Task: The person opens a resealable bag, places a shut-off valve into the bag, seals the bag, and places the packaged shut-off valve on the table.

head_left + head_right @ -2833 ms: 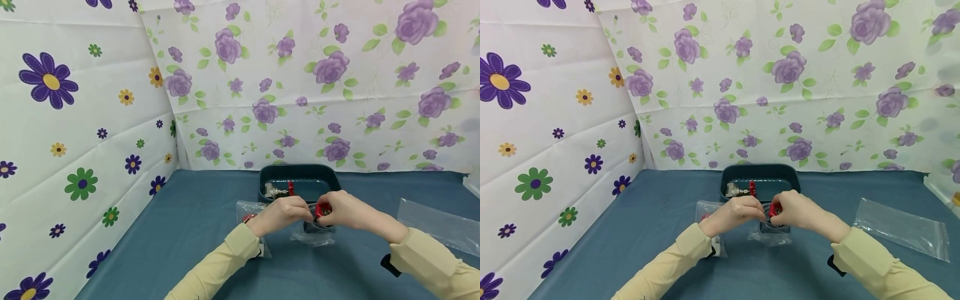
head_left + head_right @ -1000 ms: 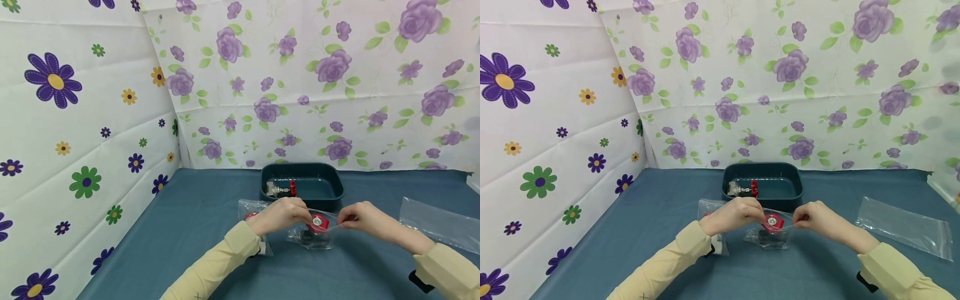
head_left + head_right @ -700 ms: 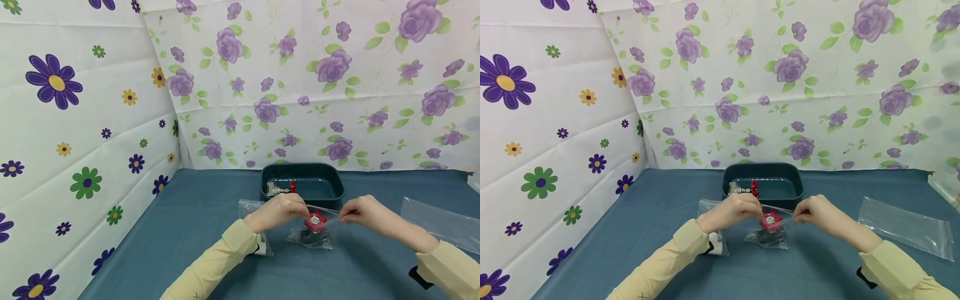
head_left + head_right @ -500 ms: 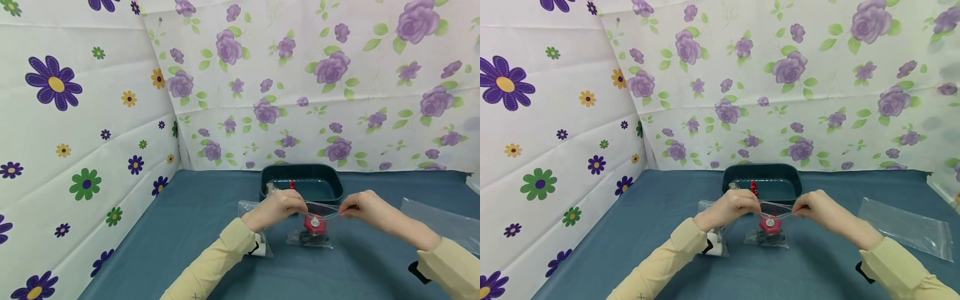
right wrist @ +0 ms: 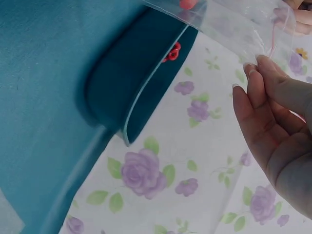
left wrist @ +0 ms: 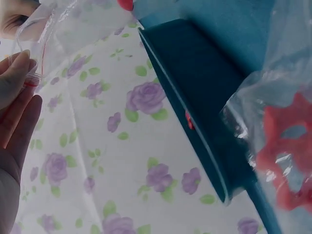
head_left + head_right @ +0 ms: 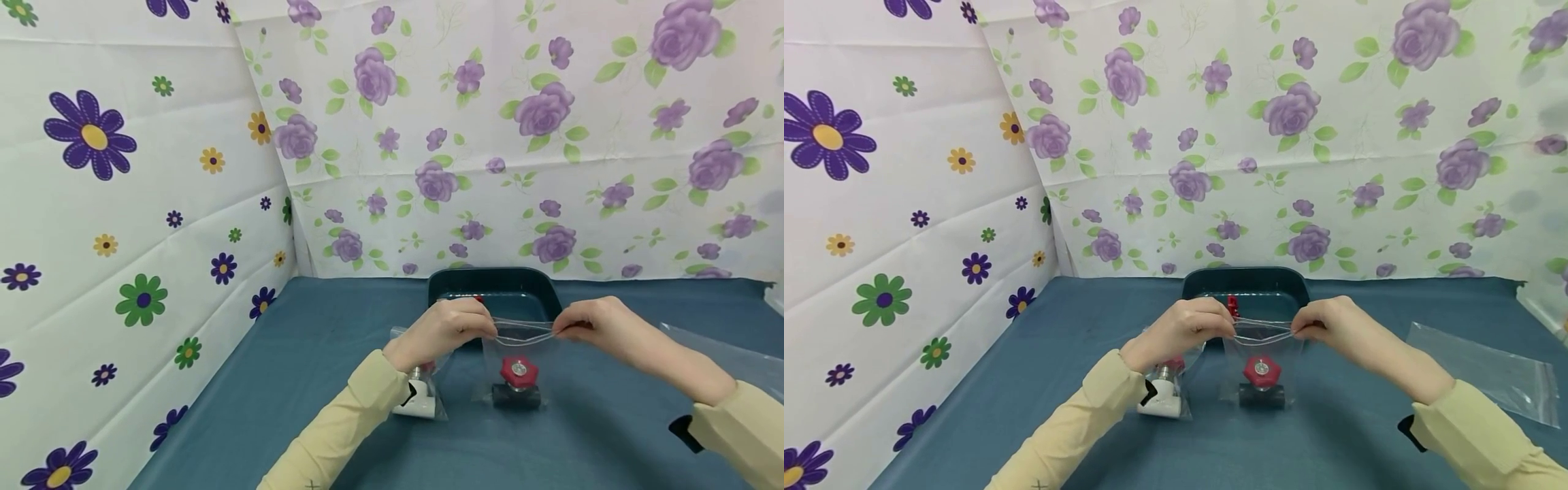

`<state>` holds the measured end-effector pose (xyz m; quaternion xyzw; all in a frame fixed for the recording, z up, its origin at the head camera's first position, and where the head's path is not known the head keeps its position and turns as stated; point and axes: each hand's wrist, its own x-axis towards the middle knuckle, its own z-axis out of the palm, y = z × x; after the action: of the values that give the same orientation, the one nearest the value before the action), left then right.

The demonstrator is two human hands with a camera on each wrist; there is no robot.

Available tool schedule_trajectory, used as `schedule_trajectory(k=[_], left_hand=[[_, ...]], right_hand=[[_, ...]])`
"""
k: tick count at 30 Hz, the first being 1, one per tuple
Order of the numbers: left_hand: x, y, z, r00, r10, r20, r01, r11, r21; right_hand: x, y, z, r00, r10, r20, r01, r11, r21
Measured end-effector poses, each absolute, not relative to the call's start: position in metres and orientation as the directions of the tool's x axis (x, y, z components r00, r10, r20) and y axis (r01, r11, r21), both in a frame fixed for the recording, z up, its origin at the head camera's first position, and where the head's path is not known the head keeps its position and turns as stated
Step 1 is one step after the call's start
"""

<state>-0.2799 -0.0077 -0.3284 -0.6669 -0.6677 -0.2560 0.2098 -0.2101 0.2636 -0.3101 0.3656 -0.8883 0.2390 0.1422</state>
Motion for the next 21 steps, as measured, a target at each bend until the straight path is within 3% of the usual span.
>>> schedule_trajectory(k=[10,21], left_hand=[[-0.276,-0.010,-0.325,0.003,0.765,0.644,0.999,0.029,-0.039],[-0.275,-0.007,-0.326,-0.035,0.789,0.613,0.996,-0.025,0.089]], right_hand=[[-0.207,0.266,-0.308,-0.711,-0.597,0.371,-0.703,0.601,-0.381],[-0.206,0.256,-0.319,-0.737,-0.609,0.293,-0.664,0.571,-0.482]])
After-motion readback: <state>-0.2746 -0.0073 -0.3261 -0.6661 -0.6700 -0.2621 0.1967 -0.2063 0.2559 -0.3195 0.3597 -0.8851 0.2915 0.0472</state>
